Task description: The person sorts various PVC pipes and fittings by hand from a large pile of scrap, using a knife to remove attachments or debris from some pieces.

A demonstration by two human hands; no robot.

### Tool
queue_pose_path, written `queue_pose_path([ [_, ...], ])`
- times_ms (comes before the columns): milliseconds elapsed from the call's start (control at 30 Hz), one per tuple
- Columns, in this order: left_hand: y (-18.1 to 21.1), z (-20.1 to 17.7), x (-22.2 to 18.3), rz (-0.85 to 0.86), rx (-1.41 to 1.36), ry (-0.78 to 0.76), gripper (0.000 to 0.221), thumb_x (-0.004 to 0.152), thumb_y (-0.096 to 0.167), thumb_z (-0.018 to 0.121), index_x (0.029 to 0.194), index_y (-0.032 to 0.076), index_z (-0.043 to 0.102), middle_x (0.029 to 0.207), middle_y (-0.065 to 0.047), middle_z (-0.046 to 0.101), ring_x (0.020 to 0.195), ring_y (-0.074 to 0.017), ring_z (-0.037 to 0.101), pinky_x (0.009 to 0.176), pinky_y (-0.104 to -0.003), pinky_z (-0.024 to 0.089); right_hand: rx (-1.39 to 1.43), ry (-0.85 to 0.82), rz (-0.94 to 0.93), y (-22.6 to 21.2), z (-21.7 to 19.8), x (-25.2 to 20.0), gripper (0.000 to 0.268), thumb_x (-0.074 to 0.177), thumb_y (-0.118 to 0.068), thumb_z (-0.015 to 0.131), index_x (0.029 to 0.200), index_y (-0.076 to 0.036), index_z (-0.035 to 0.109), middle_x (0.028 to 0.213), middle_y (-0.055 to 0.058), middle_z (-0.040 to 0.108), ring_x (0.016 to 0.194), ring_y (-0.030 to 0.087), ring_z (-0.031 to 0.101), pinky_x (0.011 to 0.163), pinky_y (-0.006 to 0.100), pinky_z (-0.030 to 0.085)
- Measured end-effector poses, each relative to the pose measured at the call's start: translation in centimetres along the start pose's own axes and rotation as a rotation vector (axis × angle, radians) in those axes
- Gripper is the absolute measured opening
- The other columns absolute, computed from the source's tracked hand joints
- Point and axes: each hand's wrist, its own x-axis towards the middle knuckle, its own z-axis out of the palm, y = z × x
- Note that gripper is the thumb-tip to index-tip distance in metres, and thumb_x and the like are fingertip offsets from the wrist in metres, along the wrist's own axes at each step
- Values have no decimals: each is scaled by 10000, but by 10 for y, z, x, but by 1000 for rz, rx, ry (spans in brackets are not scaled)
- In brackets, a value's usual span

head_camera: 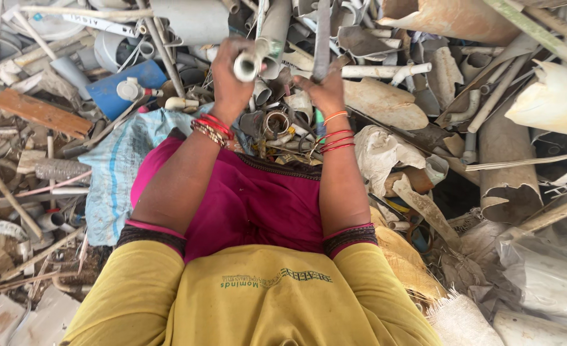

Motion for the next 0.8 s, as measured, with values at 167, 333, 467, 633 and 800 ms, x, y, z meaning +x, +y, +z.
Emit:
queue_pose_path([
  [167, 32, 2, -11, 206, -88, -150, 341, 798, -62, 807, 1050, 41, 603, 1184, -126, 628, 1145, -328, 659, 995, -390, 535, 748, 40, 752, -40, 4, 2, 584, 823, -460, 773, 1170, -59, 527, 874, 95, 738, 464, 118, 550, 395, 280, 469],
  [333, 39, -3, -11, 282, 46, -411, 399, 776, 0, 783, 1133, 18, 607, 1308, -189, 596, 1180, -376, 625, 1004, -388, 520, 819, 247, 541, -39, 0, 5, 465, 839, -247, 855, 1156, -26, 596, 862, 56, 684, 500, 120, 547, 427, 276, 455],
  [467, 19, 2, -2, -370, -19, -401, 307, 873, 151, 670, 1152, 50, 590, 1157, -123, 640, 1013, -281, 653, 870, -352, 548, 746, 334, 364, -45, -11, 6, 416, 875, -184, 841, 1189, -9, 633, 861, 48, 679, 528, 109, 545, 458, 266, 453],
  [633, -3, 6, -12, -1083, -642, -599, 311, 996, 339, 528, 1177, 90, 569, 968, -40, 696, 803, -161, 688, 703, -307, 582, 596, 233, 250, -56, -6, 5, 408, 896, -148, 839, 1214, 16, 643, 848, 34, 681, 589, 76, 544, 478, 243, 440],
  [800, -25, 43, -43, -973, -549, -548, 366, 1072, 356, 583, 1207, 25, 504, 832, -46, 579, 574, -144, 530, 503, -325, 485, 345, 98, 403, -5, 14, 5, 345, 920, -197, 757, 1110, 9, 556, 788, 45, 659, 547, 104, 568, 462, 260, 464],
])
